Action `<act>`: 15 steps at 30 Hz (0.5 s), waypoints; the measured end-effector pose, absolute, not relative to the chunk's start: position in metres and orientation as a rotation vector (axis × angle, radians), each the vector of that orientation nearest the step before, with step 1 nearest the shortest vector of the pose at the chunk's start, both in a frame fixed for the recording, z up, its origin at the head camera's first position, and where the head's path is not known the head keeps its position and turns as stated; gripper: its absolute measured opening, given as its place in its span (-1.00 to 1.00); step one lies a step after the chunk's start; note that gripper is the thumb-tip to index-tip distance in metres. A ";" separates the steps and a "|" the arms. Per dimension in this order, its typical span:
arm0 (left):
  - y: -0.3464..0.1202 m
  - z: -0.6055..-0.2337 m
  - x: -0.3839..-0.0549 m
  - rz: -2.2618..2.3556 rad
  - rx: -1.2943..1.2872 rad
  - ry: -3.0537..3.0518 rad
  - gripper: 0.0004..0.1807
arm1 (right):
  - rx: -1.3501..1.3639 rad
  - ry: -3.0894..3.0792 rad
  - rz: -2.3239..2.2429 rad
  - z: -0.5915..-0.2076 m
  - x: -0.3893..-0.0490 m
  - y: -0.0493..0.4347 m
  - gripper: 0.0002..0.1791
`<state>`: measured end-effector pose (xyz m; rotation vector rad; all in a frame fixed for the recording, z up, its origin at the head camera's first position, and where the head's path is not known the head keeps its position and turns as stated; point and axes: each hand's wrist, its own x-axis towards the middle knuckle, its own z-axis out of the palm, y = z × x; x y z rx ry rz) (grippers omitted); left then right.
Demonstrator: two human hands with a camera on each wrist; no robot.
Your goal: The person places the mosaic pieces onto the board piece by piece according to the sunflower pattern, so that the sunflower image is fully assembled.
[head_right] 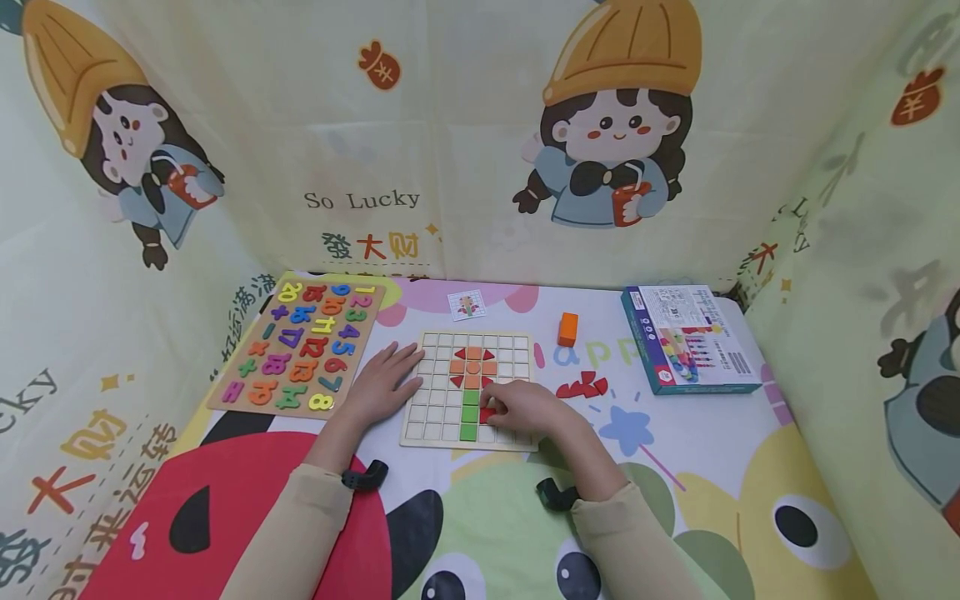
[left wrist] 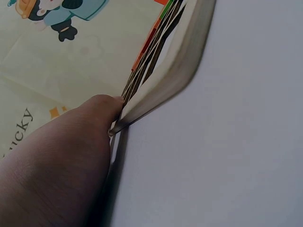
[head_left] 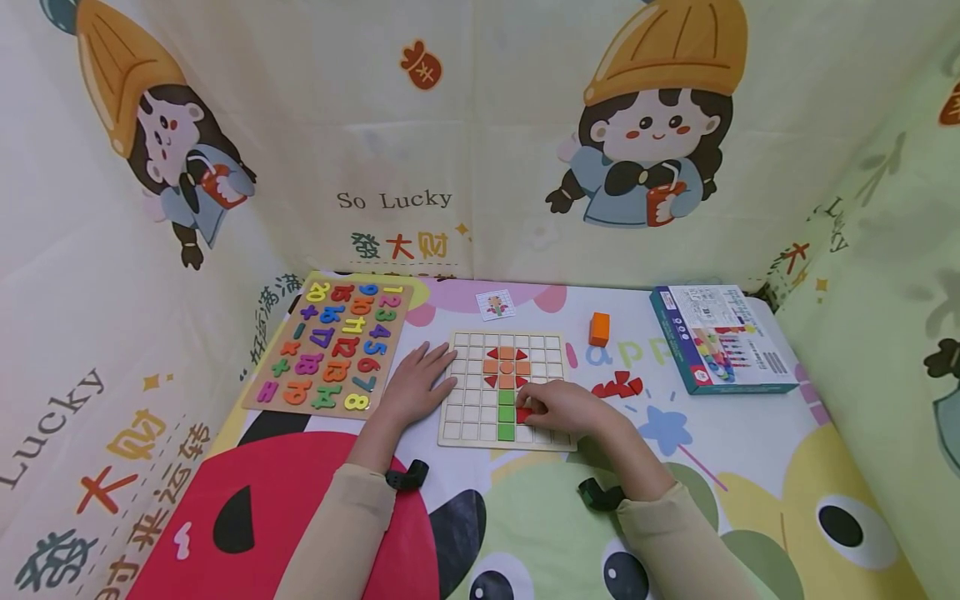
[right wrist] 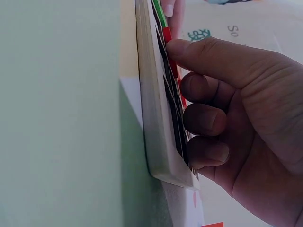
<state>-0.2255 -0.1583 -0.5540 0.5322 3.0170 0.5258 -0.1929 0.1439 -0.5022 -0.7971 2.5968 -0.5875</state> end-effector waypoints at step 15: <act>-0.160 -0.555 -0.227 0.524 0.544 3.017 -0.32 | -0.776 2.615 -0.587 -0.504 -0.193 0.141 -0.77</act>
